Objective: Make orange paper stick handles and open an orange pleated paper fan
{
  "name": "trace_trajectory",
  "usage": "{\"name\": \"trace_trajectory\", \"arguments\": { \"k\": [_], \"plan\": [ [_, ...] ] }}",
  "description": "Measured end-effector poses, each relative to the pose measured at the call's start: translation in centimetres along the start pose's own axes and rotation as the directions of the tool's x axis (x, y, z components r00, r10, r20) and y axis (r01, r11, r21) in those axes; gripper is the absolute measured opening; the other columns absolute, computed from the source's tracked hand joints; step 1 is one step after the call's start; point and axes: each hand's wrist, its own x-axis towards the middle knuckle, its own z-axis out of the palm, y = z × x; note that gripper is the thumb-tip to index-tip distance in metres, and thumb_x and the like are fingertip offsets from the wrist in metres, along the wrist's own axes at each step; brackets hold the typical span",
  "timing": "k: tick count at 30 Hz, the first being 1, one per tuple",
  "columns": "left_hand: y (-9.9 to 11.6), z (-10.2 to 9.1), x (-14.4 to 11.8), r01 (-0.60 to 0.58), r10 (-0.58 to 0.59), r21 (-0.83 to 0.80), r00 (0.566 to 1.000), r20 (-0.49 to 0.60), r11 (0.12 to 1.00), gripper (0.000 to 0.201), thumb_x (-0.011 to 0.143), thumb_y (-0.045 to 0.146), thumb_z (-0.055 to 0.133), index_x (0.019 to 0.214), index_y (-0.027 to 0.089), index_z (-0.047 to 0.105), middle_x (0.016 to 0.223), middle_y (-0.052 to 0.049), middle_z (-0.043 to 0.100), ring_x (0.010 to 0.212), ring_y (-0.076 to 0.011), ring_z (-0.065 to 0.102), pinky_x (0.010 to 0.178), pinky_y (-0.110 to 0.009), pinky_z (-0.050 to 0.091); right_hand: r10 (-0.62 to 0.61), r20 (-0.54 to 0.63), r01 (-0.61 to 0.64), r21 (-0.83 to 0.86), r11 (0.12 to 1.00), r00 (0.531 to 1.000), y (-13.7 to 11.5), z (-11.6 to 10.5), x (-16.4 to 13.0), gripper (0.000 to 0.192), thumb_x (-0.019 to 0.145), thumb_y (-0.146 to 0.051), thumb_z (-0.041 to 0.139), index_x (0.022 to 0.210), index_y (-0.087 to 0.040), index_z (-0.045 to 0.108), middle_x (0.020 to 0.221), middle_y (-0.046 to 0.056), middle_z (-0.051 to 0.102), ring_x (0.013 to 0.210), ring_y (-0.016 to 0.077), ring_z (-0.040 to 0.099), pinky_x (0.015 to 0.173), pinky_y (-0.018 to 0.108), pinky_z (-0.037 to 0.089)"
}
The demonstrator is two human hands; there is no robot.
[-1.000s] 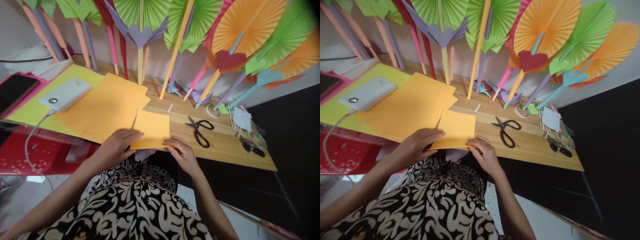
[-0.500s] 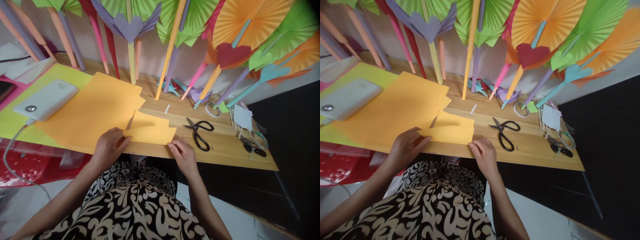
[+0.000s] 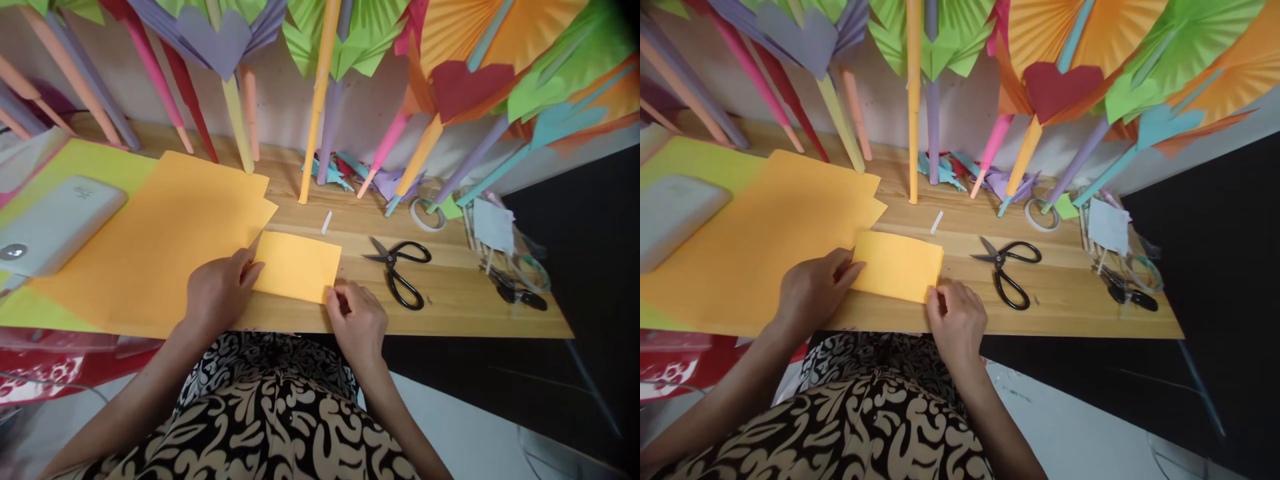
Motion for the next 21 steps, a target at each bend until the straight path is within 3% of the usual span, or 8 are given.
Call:
{"name": "trace_trajectory", "arguments": {
  "k": [21],
  "plan": [
    [0.12,0.75,0.47,-0.010,0.010,0.050,1.000,-0.008,0.999,0.026,0.095,0.042,0.052,0.089,0.023,0.069,0.066,-0.002,0.072,0.058,-0.0189,0.062,0.052,-0.028,0.031,-0.006,0.057,0.002,0.075,0.997,0.998,0.05,-0.42,-0.03,0.029,0.091,-0.015,0.059,0.066,-0.025,0.047,0.059,-0.002,0.054,0.059,0.0172,0.048,0.061,0.033,0.037]
  ]
}}
